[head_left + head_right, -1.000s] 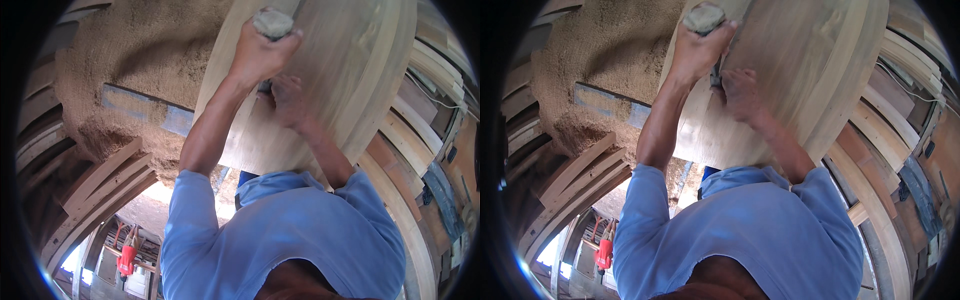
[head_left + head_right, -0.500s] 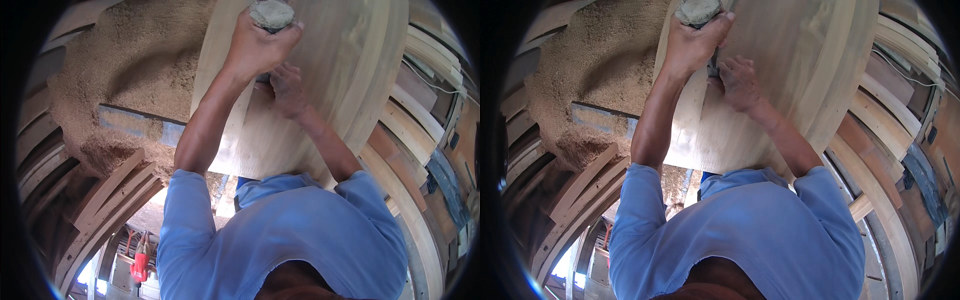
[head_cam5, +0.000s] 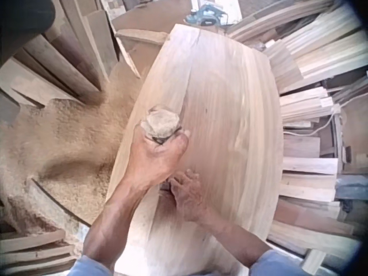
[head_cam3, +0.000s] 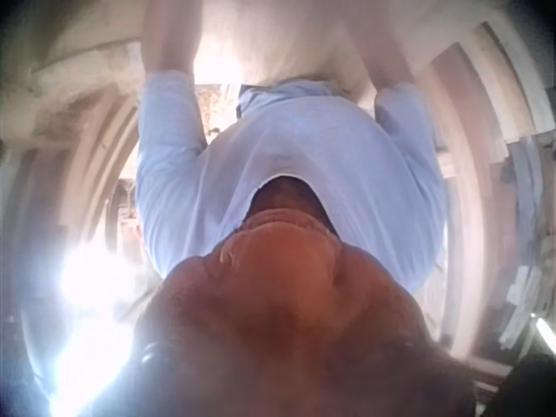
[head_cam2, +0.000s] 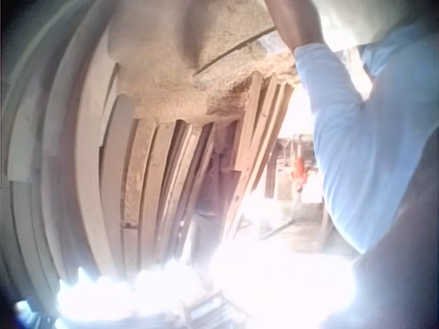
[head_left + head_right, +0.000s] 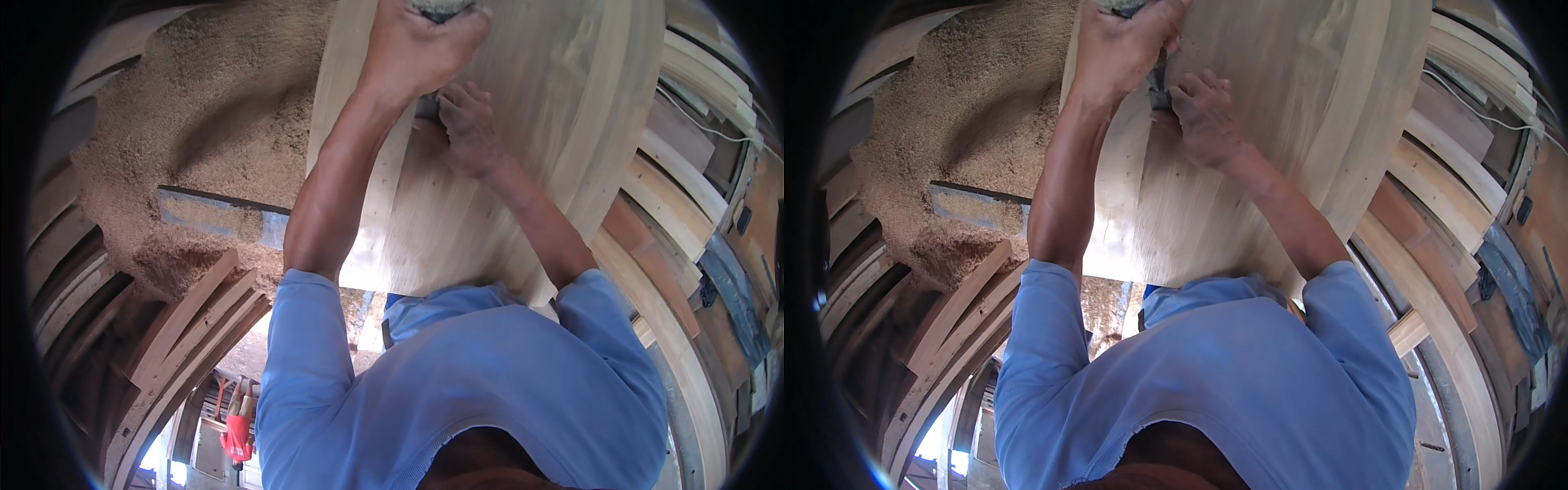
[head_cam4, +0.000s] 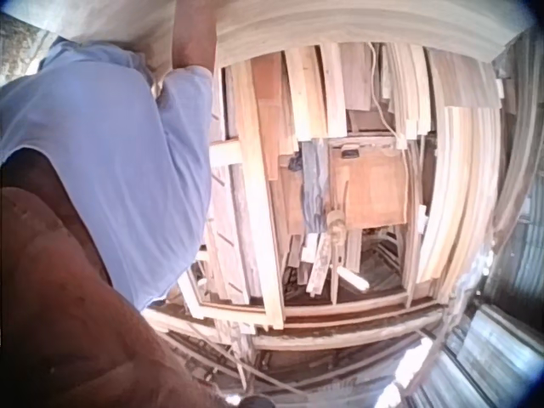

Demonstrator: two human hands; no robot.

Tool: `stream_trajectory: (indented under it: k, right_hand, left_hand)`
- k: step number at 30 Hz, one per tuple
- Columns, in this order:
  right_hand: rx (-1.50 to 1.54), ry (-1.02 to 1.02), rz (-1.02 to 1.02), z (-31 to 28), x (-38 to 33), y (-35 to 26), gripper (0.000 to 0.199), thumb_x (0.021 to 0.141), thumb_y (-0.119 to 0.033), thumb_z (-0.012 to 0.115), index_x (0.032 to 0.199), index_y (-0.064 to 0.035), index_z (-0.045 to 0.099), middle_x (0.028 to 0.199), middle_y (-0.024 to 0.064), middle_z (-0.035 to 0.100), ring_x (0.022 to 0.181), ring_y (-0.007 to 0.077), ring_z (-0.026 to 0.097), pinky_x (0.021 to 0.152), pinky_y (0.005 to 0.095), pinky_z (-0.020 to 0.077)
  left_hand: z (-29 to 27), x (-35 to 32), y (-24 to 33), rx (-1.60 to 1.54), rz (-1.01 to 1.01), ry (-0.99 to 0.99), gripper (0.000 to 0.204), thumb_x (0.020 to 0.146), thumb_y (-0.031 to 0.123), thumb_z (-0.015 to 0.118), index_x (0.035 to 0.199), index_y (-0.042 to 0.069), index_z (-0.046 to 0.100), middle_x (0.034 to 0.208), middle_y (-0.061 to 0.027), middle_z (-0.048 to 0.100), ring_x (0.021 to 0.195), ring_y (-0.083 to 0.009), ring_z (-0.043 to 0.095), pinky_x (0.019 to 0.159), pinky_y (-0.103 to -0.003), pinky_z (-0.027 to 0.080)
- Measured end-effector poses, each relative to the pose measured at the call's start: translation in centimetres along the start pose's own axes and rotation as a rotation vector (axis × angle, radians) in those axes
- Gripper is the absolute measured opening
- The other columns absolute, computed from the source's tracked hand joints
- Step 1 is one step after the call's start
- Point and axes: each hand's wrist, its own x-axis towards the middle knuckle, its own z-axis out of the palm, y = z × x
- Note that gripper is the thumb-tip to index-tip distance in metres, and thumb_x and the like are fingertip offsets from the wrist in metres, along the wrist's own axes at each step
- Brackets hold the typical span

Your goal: The person chisels a groove into a wooden panel using a chisel and a mallet. The person repeatedly strikes the chisel with the mallet to carve the wood, following a pre-marked line on the panel, and wipes the dust away by hand.

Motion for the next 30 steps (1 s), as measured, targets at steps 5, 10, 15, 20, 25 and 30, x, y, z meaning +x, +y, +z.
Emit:
stream_trajectory:
  k: [5, 10, 15, 20, 25, 30]
  right_hand:
    - [-0.026, 0.090, -0.011, -0.4, 5.0, 2.8, 0.025, 0.092, -0.027, 0.070, 0.100, -0.0036, 0.067, 0.114, 0.0134, 0.066, 0.104, 0.0388, 0.061, 0.094, 0.0540, 0.0423]
    - [-0.237, 0.009, -0.071, -1.6, 4.2, 3.8, 0.028, 0.096, -0.033, 0.063, 0.104, -0.0073, 0.070, 0.106, 0.0111, 0.067, 0.107, 0.0369, 0.060, 0.096, 0.0514, 0.0437]
    - [-0.048, -0.012, 0.058, -0.3, 1.9, 2.8, 0.033, 0.098, -0.035, 0.060, 0.110, -0.0062, 0.070, 0.113, 0.0129, 0.066, 0.118, 0.0374, 0.058, 0.105, 0.0537, 0.0418]
    - [-0.107, 0.035, 0.045, -2.4, 8.2, 4.5, 0.026, 0.095, -0.026, 0.066, 0.102, -0.0012, 0.068, 0.114, 0.0156, 0.065, 0.105, 0.0414, 0.058, 0.093, 0.0507, 0.0450]
    - [-0.137, 0.020, -0.016, -0.7, 3.2, 4.1, 0.035, 0.097, -0.039, 0.062, 0.102, -0.0049, 0.070, 0.112, 0.0140, 0.067, 0.113, 0.0373, 0.059, 0.099, 0.0530, 0.0438]
    - [-0.052, 0.024, -0.009, -1.8, 5.9, 4.3, 0.030, 0.096, -0.034, 0.065, 0.100, -0.0048, 0.070, 0.107, 0.0126, 0.068, 0.106, 0.0365, 0.061, 0.093, 0.0519, 0.0448]
  left_hand:
    - [1.1, 4.8, -1.6, 0.023, 0.023, -0.069, 0.009, 0.085, 0.006, 0.063, 0.081, 0.008, 0.055, 0.071, 0.0049, 0.051, 0.066, -0.0079, 0.050, 0.058, -0.028, 0.042]
    - [0.9, 3.5, -0.9, 0.018, -0.044, -0.099, 0.008, 0.084, 0.005, 0.064, 0.083, 0.008, 0.057, 0.073, 0.0044, 0.053, 0.067, -0.0079, 0.051, 0.059, -0.028, 0.043]
    - [1.4, 4.5, -0.4, 0.010, 0.067, -0.092, 0.007, 0.085, 0.006, 0.064, 0.083, 0.008, 0.057, 0.073, 0.0045, 0.054, 0.067, -0.0075, 0.053, 0.061, -0.027, 0.045]
    - [0.9, 7.4, -0.4, -0.075, -0.120, -0.174, 0.008, 0.085, 0.006, 0.064, 0.083, 0.008, 0.057, 0.073, 0.0045, 0.053, 0.065, -0.0066, 0.051, 0.058, -0.027, 0.044]
    - [1.0, 4.0, -1.1, -0.073, -0.063, -0.090, 0.010, 0.086, 0.004, 0.063, 0.083, 0.008, 0.055, 0.073, 0.0050, 0.052, 0.065, -0.0064, 0.050, 0.057, -0.027, 0.043]
    - [1.1, 8.3, -3.0, 0.019, 0.172, -0.120, 0.013, 0.084, 0.005, 0.065, 0.079, 0.009, 0.054, 0.071, 0.0056, 0.049, 0.064, -0.0072, 0.046, 0.056, -0.029, 0.040]
